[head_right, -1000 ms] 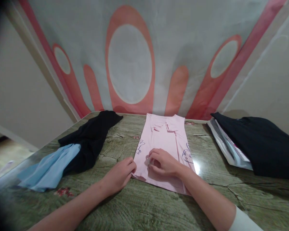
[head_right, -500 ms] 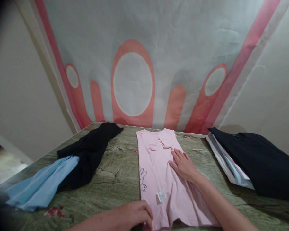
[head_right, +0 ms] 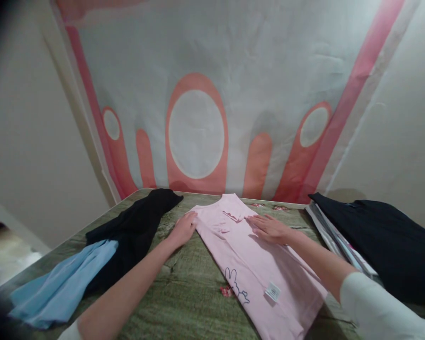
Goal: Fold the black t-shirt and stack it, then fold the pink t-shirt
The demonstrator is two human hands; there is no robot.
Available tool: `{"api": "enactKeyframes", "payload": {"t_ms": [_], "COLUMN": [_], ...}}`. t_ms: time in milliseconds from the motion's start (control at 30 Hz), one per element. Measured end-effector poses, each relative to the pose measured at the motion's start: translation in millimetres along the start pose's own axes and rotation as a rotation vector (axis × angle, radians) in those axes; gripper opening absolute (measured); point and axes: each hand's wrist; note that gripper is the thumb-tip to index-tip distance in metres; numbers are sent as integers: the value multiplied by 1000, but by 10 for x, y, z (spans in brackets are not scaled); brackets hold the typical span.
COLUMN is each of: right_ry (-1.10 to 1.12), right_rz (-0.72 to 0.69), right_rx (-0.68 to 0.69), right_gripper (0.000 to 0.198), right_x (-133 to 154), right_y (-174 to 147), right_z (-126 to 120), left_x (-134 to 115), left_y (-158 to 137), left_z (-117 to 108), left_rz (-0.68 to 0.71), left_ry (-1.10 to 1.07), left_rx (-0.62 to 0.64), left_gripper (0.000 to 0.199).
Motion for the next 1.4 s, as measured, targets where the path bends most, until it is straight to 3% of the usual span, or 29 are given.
{"api": "enactKeyframes", "payload": {"t_ms": [167,300,467,600,733,867,1033,1133,1233,1400], "right_ry": [-40,-25,-4,-29,19,177,324,360,424,501], "right_rz": [193,186,75,145,250,392,392,343,314,274], "right_rx": [-150,-144,-162,-320,-486,-418,-277,-225,-190,-168], "right_gripper": [61,67,61,50,32,23,26,29,23,20], "right_x": [156,287,188,92,248,555,878,1029,1130,1183], "right_y": [145,35,-127,-206,-474,-952,-1447,-1554,-1578,-1642], "right_z": [225,310,240,241,196,37,-145,-208,-239,-284], "left_x": [388,554,638,652,650,626,567,449,146,-759], "left_y": [377,413,364,347,352,368,337,334,351,144], "left_z": [164,221,248,225,200,200,136,39,-28,41], "left_rz": [-97,-132,-159,-152,-99,-59,-59,-73,14,408], "left_ry": [-2,-18,-34,-34,-56,-47,30,61,14,-281], "left_rx": [-60,-100,-128,-137,-125,-127,-156,-198,-202,118], "left_gripper": [25,14,13,13,11,12,14,13,19,21]}}
Point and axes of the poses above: each hand's wrist, its own y-axis towards the middle knuckle, its own z-axis out of the palm, x = y × z, and after that the axes turned 11 degrees about -x, right-handed
